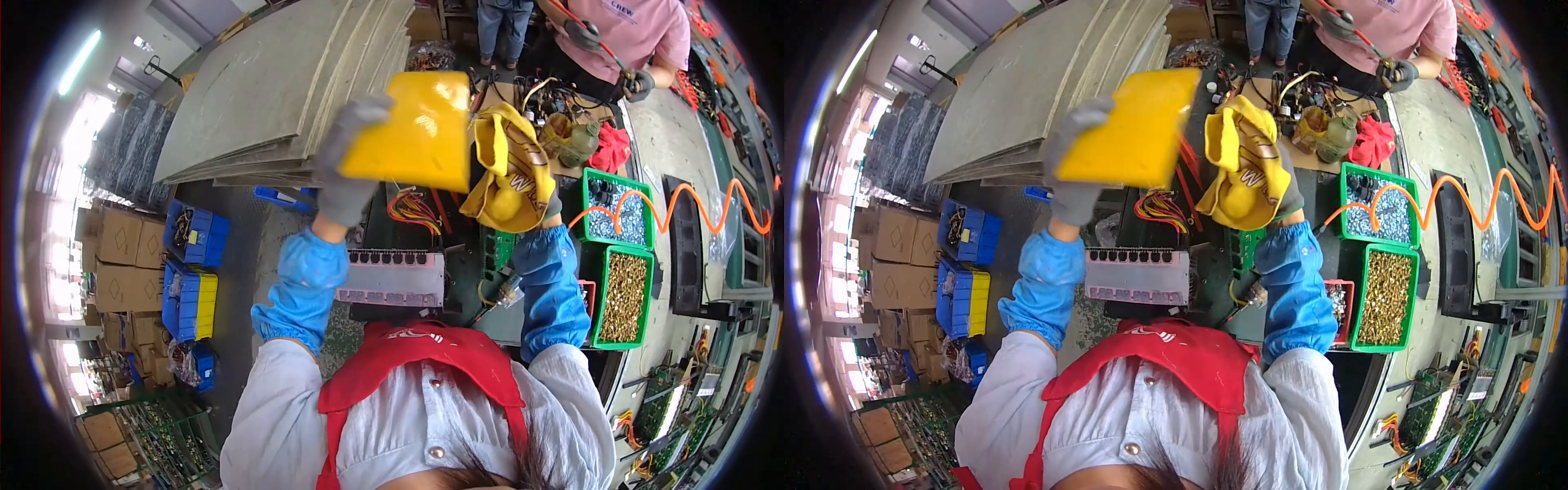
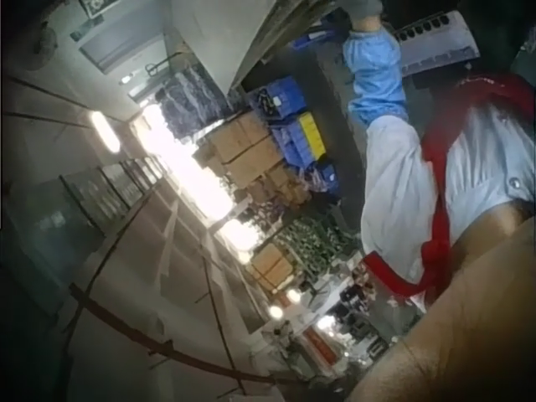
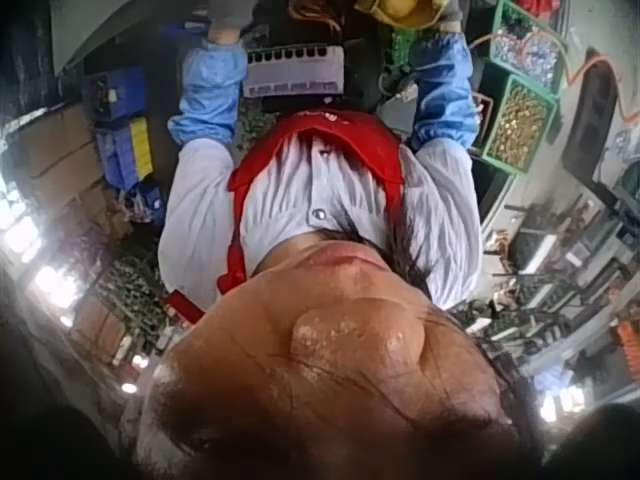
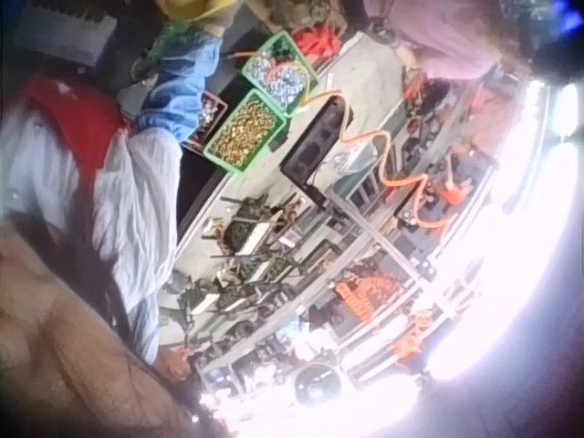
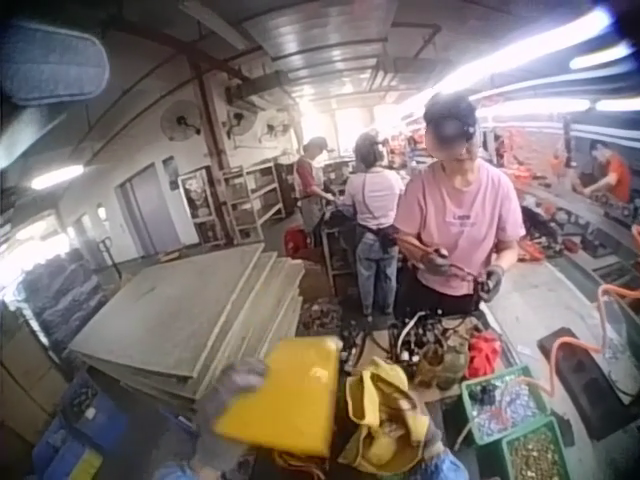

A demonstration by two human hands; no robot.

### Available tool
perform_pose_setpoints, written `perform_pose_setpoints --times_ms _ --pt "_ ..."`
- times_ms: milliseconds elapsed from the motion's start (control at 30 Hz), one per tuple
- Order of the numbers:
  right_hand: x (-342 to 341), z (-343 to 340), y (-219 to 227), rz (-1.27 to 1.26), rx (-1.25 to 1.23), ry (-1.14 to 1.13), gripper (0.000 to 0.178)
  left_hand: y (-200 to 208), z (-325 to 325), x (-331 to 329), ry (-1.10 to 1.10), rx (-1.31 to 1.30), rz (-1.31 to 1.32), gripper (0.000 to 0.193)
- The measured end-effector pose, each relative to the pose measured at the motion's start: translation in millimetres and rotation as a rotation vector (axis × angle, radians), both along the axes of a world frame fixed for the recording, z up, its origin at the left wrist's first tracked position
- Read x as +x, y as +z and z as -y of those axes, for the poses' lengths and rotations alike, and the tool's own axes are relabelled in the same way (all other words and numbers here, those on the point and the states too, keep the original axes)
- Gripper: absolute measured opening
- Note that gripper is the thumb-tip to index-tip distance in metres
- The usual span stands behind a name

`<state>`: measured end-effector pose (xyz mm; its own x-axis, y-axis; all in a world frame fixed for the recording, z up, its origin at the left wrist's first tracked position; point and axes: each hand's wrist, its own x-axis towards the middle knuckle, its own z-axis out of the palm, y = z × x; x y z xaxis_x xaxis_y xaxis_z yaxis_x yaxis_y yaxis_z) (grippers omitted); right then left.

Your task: The person assembles electronic components and circuit boards into a housing by securing them with screws using an electric screwdriver.

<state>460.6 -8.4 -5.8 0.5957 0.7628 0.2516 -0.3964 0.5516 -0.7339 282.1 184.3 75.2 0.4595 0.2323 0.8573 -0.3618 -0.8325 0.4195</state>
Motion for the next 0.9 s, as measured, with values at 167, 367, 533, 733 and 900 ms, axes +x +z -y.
perform_pose_setpoints --times_ms 167,367,533,733,900 --pt "-29 -3 27 0.312 -0.012 -0.133 0.048 -29 20 -2 -0.112 0.425 -0.252 0.02" --pt "-14 -15 13 -0.185 -0.201 -0.031 0.034 -35 25 0 0.039 0.371 -0.231 0.018" --pt "-20 -21 9 -0.154 -0.256 -0.179 0.035 -39 9 -9 -0.157 -0.562 -0.522 0.028" --pt "-12 -24 -12 -0.034 -0.152 -0.399 0.034 -32 29 -16 -0.095 -0.375 -0.787 0.029" --pt "-12 0 10 -0.003 0.047 -0.178 0.048 -4 6 -36 0.318 0.105 -1.077 0.019"
